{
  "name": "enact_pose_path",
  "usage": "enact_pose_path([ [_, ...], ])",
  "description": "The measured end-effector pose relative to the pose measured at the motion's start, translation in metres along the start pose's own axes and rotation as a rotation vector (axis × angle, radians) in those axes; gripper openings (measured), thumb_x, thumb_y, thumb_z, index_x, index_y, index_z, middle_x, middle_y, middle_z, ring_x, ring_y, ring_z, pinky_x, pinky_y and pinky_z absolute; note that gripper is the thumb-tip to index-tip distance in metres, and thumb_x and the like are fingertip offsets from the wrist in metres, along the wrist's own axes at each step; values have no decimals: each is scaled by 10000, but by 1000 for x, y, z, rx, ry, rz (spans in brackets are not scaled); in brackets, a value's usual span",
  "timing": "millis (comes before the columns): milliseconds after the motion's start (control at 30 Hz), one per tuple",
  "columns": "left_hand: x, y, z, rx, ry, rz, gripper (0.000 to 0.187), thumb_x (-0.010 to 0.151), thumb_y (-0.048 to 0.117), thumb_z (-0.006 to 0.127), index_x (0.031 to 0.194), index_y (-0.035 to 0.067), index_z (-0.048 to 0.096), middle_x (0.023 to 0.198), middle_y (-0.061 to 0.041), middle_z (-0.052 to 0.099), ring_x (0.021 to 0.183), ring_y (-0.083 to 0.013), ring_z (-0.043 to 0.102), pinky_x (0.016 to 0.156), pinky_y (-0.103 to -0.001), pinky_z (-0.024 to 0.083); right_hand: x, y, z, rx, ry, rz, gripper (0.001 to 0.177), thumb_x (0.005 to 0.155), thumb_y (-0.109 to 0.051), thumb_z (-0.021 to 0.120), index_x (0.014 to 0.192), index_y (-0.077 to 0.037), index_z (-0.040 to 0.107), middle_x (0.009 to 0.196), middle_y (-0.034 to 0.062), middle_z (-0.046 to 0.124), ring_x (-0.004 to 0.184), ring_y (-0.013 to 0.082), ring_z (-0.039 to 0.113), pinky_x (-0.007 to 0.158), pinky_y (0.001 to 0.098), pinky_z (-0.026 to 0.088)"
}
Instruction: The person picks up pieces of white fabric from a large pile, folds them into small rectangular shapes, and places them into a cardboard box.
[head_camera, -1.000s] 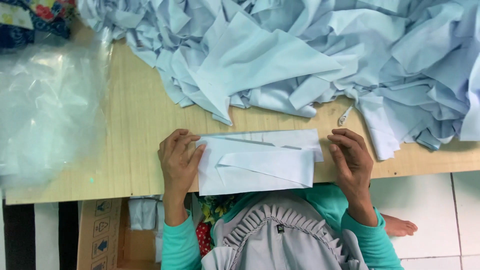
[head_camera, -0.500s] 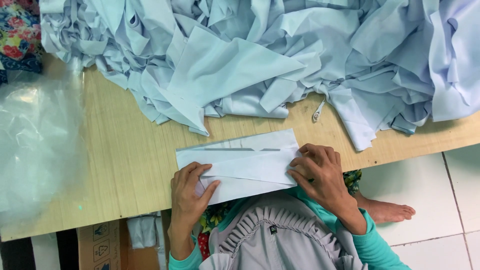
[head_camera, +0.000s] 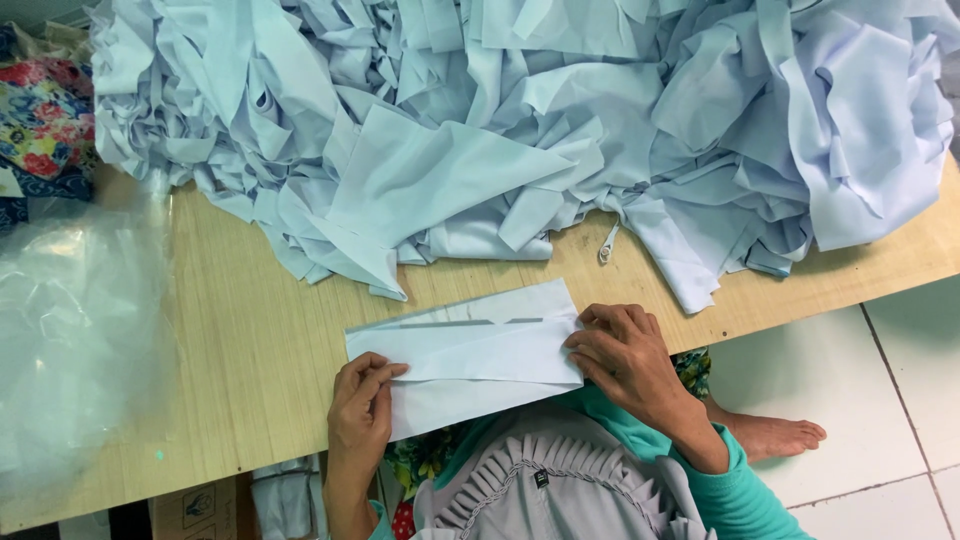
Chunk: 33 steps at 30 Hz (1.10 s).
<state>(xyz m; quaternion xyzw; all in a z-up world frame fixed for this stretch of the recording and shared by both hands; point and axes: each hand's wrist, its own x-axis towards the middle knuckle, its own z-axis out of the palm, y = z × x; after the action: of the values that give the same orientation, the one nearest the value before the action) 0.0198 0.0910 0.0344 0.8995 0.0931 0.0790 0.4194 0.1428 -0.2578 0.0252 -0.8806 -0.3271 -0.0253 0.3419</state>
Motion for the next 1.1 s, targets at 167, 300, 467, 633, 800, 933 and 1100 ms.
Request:
enact_pose_path([
  [167, -3, -10, 0, 53, 21, 35, 483, 872, -144, 443, 1135, 84, 778, 1282, -109, 571, 1206, -241, 584, 999, -317, 503, 2, -1, -4, 14, -12, -11, 153, 962, -267, 677, 1075, -175, 724, 1208, 105, 603, 1047, 313, 555, 869, 466, 444],
  [300, -3, -5, -2, 45, 11, 15, 463, 888, -125, 431, 1118, 79, 777, 1295, -101, 566, 1216, -233, 588, 933, -302, 517, 7, 6, -11, 47, -6, -41, 186, 969, -266, 671, 1098, -140, 718, 1193, 110, 615, 983, 291, 561, 841, 431, 467],
  [467, -5, -3, -4, 51, 56, 13, 470, 870, -119, 477, 1155, 128, 758, 1290, -102, 578, 1232, -257, 595, 984, -339, 533, 9, 34, -30, -336, 329, 102, 258, 943, -232, 759, 1191, -174, 713, 1215, 98, 631, 1053, 290, 567, 909, 438, 429],
  [633, -2, 13, -3, 60, 151, 76, 268, 972, 2, 573, 1135, 104, 760, 1260, -118, 593, 1197, -259, 598, 1014, -376, 531, -2, 87, -30, -577, 355, 383, 455, 993, -454, 670, 1353, -179, 703, 1202, 106, 620, 1071, 327, 536, 829, 467, 404],
  [800, 5, 29, 3, 60, 164, 100, 238, 989, 26, 584, 1141, 100, 751, 1216, -105, 598, 1161, -253, 608, 988, -387, 550, 5, 89, -23, -500, 359, 381, 292, 951, -328, 738, 1205, -183, 746, 1120, 103, 632, 1068, 309, 560, 846, 461, 406],
  [933, 11, 35, 10, 65, 94, 102, 239, 986, 69, 587, 1148, 131, 751, 1249, -91, 609, 1162, -253, 595, 934, -386, 548, 35, 78, -39, -533, 373, 288, 316, 936, -306, 774, 1236, -220, 724, 1175, 93, 619, 1056, 320, 533, 810, 452, 396],
  [1100, 25, 58, 14, 59, 43, 155, 242, 994, 94, 574, 1156, 168, 739, 1236, -84, 613, 1162, -250, 589, 742, -330, 611, 89, 99, -45, -637, 412, 49, 252, 946, -294, 813, 1175, -226, 732, 1136, 94, 635, 990, 323, 549, 749, 434, 396],
])
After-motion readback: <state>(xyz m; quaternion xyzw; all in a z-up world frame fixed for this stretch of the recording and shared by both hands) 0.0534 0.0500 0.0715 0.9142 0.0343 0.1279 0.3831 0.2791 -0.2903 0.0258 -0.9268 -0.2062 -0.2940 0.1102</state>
